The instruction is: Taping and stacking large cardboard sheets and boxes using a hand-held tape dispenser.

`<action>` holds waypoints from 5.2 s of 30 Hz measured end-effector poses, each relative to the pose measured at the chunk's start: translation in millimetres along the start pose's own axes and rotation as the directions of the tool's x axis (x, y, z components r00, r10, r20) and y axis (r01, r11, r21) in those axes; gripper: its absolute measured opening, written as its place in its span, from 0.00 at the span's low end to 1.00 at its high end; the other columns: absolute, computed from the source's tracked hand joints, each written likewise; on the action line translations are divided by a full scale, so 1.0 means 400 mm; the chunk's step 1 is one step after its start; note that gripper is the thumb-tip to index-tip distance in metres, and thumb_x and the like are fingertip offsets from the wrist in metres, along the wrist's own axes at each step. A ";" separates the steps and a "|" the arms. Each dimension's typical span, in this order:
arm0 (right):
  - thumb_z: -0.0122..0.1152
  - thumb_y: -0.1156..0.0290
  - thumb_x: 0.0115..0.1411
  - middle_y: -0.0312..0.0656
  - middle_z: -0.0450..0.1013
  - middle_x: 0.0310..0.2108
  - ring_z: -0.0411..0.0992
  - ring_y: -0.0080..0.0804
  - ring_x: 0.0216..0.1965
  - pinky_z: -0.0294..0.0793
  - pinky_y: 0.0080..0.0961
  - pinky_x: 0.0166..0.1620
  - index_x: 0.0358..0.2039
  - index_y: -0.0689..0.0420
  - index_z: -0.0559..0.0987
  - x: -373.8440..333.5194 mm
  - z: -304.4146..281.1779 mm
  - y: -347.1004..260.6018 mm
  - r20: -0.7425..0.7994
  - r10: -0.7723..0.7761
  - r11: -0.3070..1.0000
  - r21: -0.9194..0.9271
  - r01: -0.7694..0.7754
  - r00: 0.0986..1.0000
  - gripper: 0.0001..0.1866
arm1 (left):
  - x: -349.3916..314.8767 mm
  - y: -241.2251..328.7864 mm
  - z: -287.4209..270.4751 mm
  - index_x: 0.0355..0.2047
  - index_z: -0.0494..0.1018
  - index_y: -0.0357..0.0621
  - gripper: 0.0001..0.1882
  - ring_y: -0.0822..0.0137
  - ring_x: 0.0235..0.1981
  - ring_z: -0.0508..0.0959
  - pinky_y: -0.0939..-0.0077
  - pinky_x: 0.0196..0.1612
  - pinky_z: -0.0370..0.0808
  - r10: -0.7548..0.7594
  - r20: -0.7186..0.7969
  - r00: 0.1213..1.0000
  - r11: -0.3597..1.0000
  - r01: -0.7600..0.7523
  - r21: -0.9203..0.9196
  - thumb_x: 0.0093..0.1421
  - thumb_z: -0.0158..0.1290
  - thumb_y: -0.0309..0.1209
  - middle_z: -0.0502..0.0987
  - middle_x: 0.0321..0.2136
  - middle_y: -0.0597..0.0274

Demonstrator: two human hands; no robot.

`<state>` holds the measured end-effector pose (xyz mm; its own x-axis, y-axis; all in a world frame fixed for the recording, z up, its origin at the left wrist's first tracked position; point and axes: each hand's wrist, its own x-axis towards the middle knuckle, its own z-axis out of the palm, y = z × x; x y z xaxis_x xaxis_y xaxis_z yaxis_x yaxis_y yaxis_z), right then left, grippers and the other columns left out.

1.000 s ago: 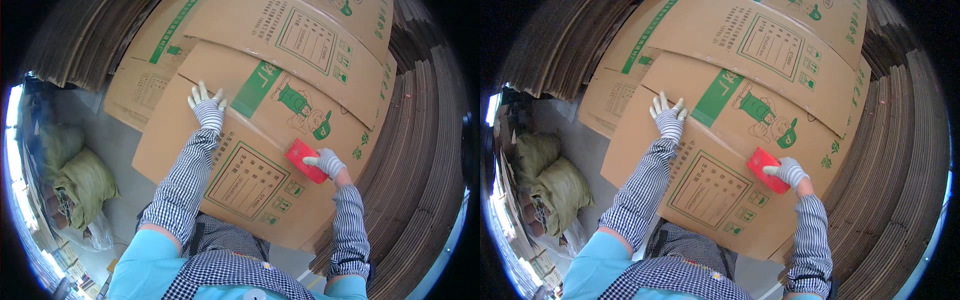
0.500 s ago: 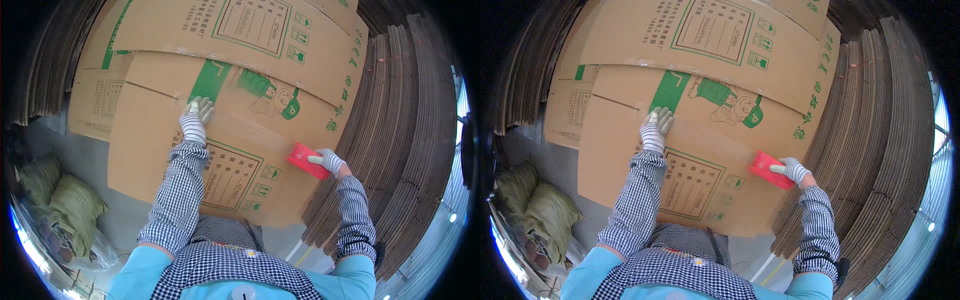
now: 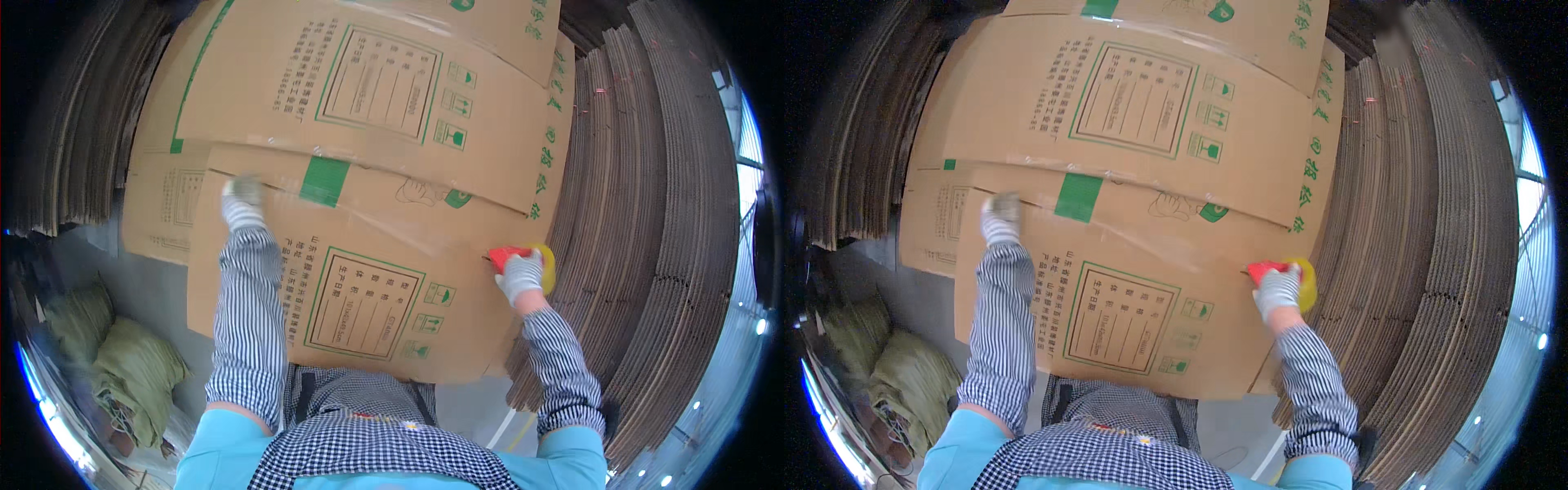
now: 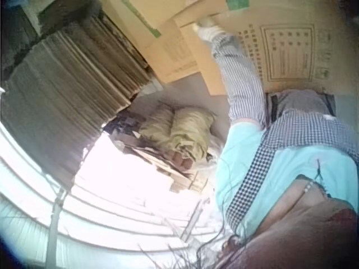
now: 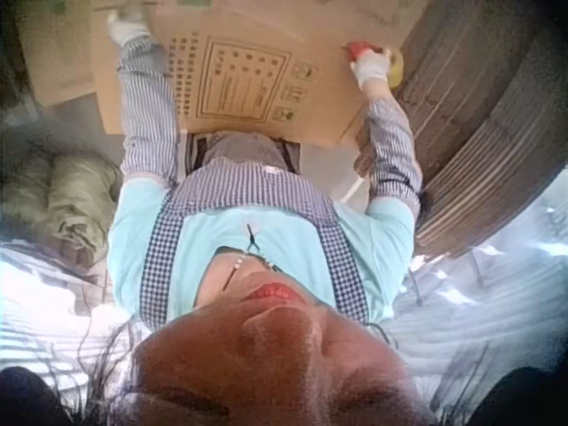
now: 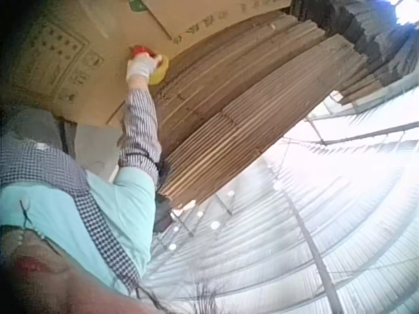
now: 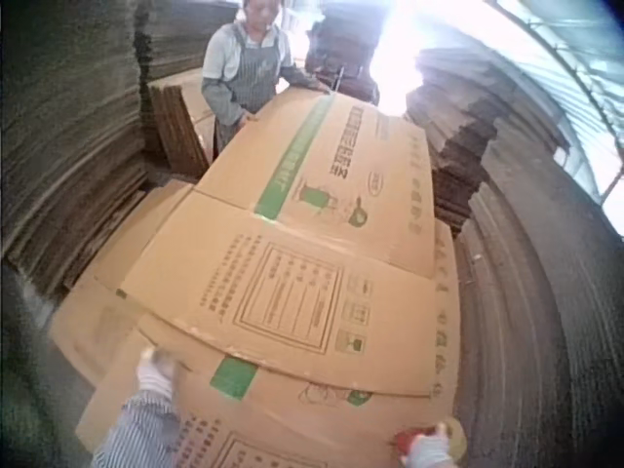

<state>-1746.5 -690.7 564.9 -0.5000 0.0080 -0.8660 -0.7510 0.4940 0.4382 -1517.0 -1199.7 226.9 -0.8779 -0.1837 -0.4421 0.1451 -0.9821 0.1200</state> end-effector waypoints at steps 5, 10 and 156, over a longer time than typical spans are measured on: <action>0.60 0.33 0.50 0.57 0.79 0.39 0.78 0.50 0.42 0.76 0.41 0.47 0.41 0.63 0.81 -0.224 0.111 -0.018 0.147 0.299 0.740 0.589 -0.326 0.943 0.39 | 0.076 -0.281 0.531 0.68 0.51 0.43 0.34 0.57 0.67 0.58 0.59 0.71 0.52 -0.180 -0.693 0.698 0.982 0.167 -0.088 0.68 0.44 0.46 0.64 0.63 0.51; 0.56 0.30 0.52 0.59 0.79 0.37 0.77 0.53 0.43 0.74 0.42 0.49 0.42 0.63 0.80 -0.149 0.498 -0.326 0.329 0.244 0.568 0.714 -0.410 0.912 0.42 | 0.231 -0.465 0.210 0.67 0.56 0.50 0.30 0.59 0.68 0.58 0.60 0.72 0.51 -0.070 -0.376 0.924 0.759 0.294 0.581 0.69 0.44 0.48 0.66 0.62 0.58; 0.55 0.46 0.62 0.41 0.71 0.54 0.68 0.37 0.54 0.68 0.40 0.56 0.56 0.59 0.73 -0.582 1.345 1.757 0.357 0.794 -0.440 -0.221 0.870 0.492 0.32 | 0.086 -1.686 1.953 0.53 0.70 0.33 0.28 0.60 0.51 0.77 0.64 0.56 0.72 -0.247 0.012 0.969 0.622 0.148 0.769 0.58 0.58 0.39 0.78 0.46 0.53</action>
<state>-1925.8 122.5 944.7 -0.6882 0.7067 -0.1641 -0.2006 -0.4028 -0.8931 -2001.5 -511.6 825.0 -0.8921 0.0648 -0.4471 -0.3912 -0.6060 0.6927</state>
